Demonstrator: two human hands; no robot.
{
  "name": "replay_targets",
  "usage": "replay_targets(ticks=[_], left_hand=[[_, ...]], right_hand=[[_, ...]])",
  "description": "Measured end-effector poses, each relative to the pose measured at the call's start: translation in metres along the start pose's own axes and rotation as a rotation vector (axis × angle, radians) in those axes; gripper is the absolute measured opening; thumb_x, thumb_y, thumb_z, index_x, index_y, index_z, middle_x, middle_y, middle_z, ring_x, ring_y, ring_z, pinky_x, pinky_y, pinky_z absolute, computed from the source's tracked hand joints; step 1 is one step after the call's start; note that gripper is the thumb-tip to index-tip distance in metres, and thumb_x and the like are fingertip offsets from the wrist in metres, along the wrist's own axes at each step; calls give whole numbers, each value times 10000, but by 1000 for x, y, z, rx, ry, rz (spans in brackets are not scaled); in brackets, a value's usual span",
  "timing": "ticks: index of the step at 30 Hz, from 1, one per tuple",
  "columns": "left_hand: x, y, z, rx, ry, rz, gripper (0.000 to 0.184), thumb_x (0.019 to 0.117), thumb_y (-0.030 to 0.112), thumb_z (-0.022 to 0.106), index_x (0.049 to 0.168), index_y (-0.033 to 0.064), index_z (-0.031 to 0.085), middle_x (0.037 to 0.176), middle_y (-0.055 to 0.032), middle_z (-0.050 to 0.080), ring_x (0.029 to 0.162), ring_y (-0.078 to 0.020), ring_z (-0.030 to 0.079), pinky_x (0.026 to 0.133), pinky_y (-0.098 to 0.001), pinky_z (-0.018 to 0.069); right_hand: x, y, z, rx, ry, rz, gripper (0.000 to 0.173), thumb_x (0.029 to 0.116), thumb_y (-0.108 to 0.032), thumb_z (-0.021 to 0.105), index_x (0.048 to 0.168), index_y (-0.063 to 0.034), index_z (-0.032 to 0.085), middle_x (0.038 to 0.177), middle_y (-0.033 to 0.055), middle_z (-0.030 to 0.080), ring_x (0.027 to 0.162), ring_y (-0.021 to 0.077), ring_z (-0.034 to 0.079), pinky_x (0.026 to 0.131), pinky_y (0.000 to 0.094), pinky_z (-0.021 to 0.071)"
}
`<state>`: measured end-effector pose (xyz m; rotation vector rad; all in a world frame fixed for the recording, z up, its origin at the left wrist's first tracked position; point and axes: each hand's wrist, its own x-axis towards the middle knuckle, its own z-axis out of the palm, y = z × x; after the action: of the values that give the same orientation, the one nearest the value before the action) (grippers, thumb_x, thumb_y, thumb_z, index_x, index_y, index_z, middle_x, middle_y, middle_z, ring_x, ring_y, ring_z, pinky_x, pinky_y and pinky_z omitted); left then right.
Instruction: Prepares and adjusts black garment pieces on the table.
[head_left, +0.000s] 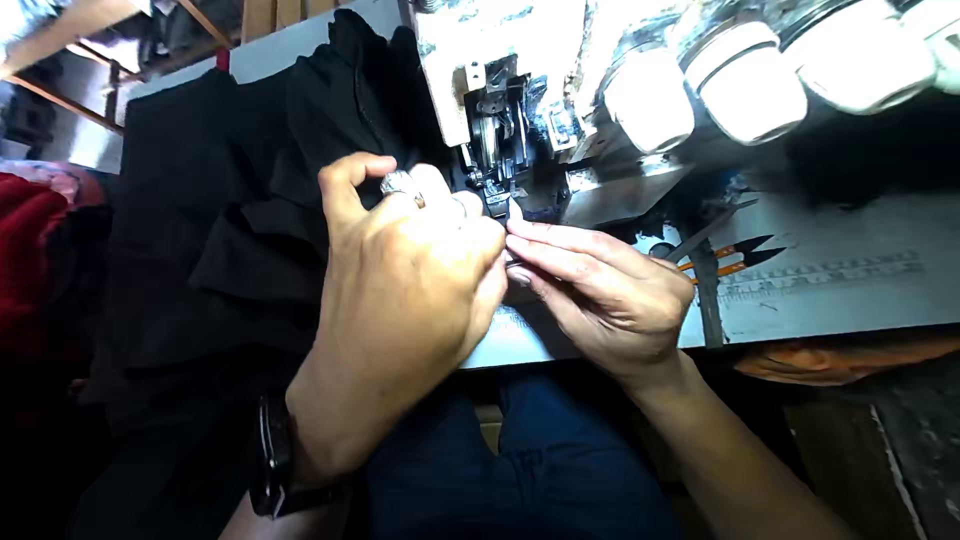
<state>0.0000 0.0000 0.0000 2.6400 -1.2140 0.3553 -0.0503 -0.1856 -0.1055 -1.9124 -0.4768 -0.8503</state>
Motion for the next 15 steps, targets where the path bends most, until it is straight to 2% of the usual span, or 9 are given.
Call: replay_targets(ticks=[3, 5, 7, 10, 13, 15], left_hand=[[5, -16, -2, 30, -28, -61, 254, 974, 261, 583, 990, 149, 811, 851, -57, 671, 933, -277, 607, 994, -577, 311], [4, -26, -3, 35, -57, -117, 263, 984, 243, 566, 1075, 171, 801, 885, -55, 627, 922, -275, 572, 861, -513, 363], [1, -34, -4, -15, -53, -168, 237, 991, 227, 597, 1111, 180, 796, 929, -46, 630, 933, -254, 572, 784, -460, 404], [-10, -36, -5, -114, -40, -197, 258, 988, 180, 614, 1184, 150, 779, 966, -41, 630, 926, -204, 563, 788, -379, 434], [-30, -21, -10, -164, -44, -213, 312, 989, 188, 590, 1253, 174, 757, 935, 7, 612, 851, -118, 540, 728, -289, 428], [-42, 1, -10, -167, -62, -218, 320, 996, 220, 580, 1263, 188, 753, 901, 19, 615, 801, -99, 547, 671, -268, 440]], right_hand=[[-11, -8, -5, 26, -42, 64, 175, 922, -19, 723, 1081, -37, 793, 1223, 131, 733, 1100, 162, 713, 934, 274, 597], [-20, -15, -11, 71, -48, 121, 148, 920, -24, 720, 1041, -55, 800, 1239, 123, 730, 1103, 161, 713, 939, 284, 604], [-29, -20, -18, 103, -41, 181, 128, 933, -39, 712, 1023, -71, 798, 1201, 97, 748, 1043, 152, 736, 889, 286, 630], [-40, -27, -26, 168, -36, 272, 108, 948, -50, 696, 1005, -60, 787, 1088, 64, 775, 942, 128, 749, 817, 262, 645], [-44, -32, -25, 233, -46, 361, 125, 957, -58, 690, 1038, -49, 786, 1061, 45, 775, 915, 105, 746, 794, 240, 646], [-41, -37, -20, 275, -10, 473, 144, 968, -77, 684, 1075, -29, 769, 1009, 32, 774, 811, 85, 739, 708, 222, 647]])
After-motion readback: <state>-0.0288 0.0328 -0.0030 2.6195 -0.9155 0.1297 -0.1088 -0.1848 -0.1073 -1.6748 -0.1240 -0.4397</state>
